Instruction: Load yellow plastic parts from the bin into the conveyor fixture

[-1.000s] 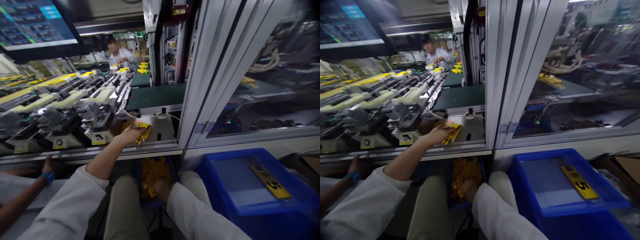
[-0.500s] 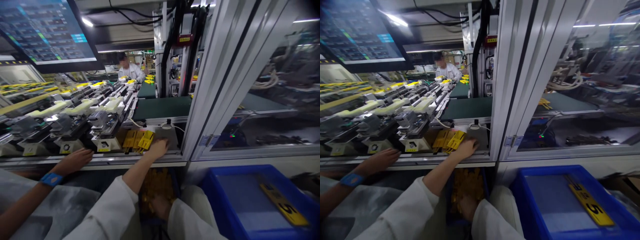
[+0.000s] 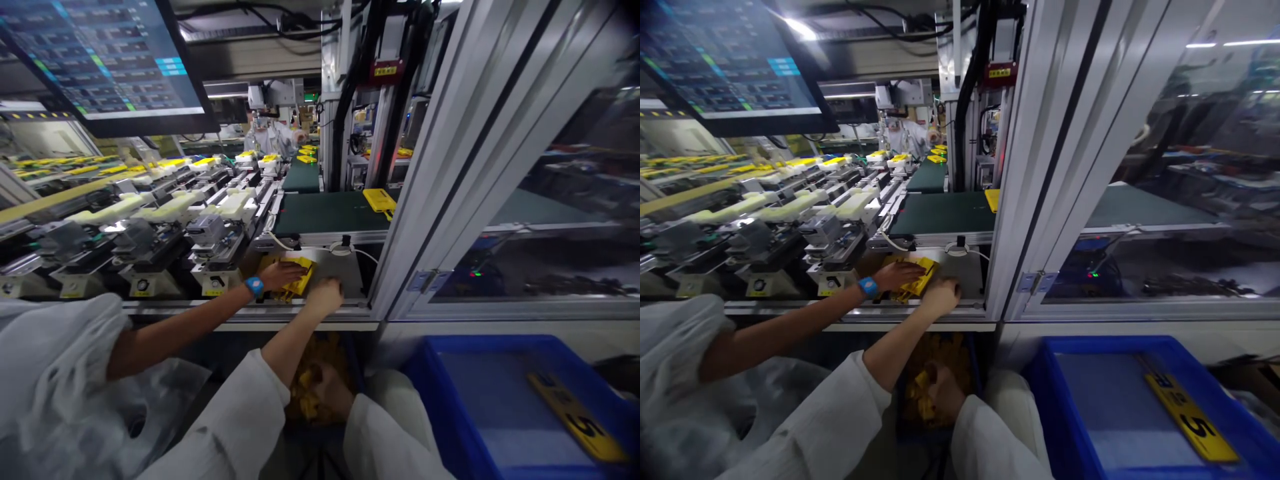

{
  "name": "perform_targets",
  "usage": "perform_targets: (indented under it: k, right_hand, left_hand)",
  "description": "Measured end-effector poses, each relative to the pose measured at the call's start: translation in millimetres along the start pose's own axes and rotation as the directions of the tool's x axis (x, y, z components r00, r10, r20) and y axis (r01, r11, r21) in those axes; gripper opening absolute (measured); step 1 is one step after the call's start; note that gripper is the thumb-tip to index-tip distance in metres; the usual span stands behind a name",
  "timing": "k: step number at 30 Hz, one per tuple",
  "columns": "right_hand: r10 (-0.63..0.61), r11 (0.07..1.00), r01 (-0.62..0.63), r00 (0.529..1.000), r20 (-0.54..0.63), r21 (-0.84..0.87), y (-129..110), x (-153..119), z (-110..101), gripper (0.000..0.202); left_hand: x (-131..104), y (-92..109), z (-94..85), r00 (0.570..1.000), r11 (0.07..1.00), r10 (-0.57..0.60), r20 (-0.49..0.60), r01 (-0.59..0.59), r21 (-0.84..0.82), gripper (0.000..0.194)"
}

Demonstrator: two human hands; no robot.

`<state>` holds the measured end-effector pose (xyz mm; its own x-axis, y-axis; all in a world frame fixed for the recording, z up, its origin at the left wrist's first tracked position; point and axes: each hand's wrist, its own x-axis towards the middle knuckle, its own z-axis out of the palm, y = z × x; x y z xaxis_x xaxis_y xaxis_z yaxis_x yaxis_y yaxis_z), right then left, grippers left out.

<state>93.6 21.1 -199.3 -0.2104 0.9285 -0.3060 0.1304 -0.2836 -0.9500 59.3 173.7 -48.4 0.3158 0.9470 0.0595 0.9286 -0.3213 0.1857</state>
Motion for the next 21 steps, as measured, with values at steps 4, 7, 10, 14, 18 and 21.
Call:
perform_targets:
  k: [4,7,10,14,18,21]
  right_hand:
    - [0.267,0.797,-0.283,0.957,0.111,0.533,-18.0,-0.7,-9.7,0.026]
    - [0.223,0.563,-0.296,0.953,0.203,0.772,-30.6,-4.1,-17.2,0.016]
    - [0.247,0.482,-0.345,0.935,0.252,0.806,-33.8,-6.0,-18.8,0.010]
    - [0.368,0.570,-0.354,0.917,0.155,0.741,-22.7,-1.7,-13.0,0.007]
    - [0.364,0.677,-0.330,0.927,0.091,0.659,-10.2,4.5,-9.3,0.020]
    - [0.347,0.702,-0.308,0.935,0.069,0.642,-5.8,7.1,-10.2,0.026]
  left_hand:
    - [0.9,2.1,-2.9,1.000,1.000,-0.007,0.018,0.007,0.002,0.031]
    - [0.3,2.6,-5.3,0.999,1.000,-0.014,0.032,0.014,0.007,0.031]
    - [-0.4,3.1,-6.3,0.999,1.000,-0.023,0.045,0.023,0.011,0.031]
    - [-0.6,3.2,-6.1,0.998,0.999,-0.032,0.054,0.031,0.011,0.032]
    - [-0.2,2.4,-5.9,0.997,0.999,-0.033,0.066,0.033,0.007,0.032]
    - [0.6,2.0,-5.6,0.997,0.999,-0.033,0.063,0.033,0.005,0.031]
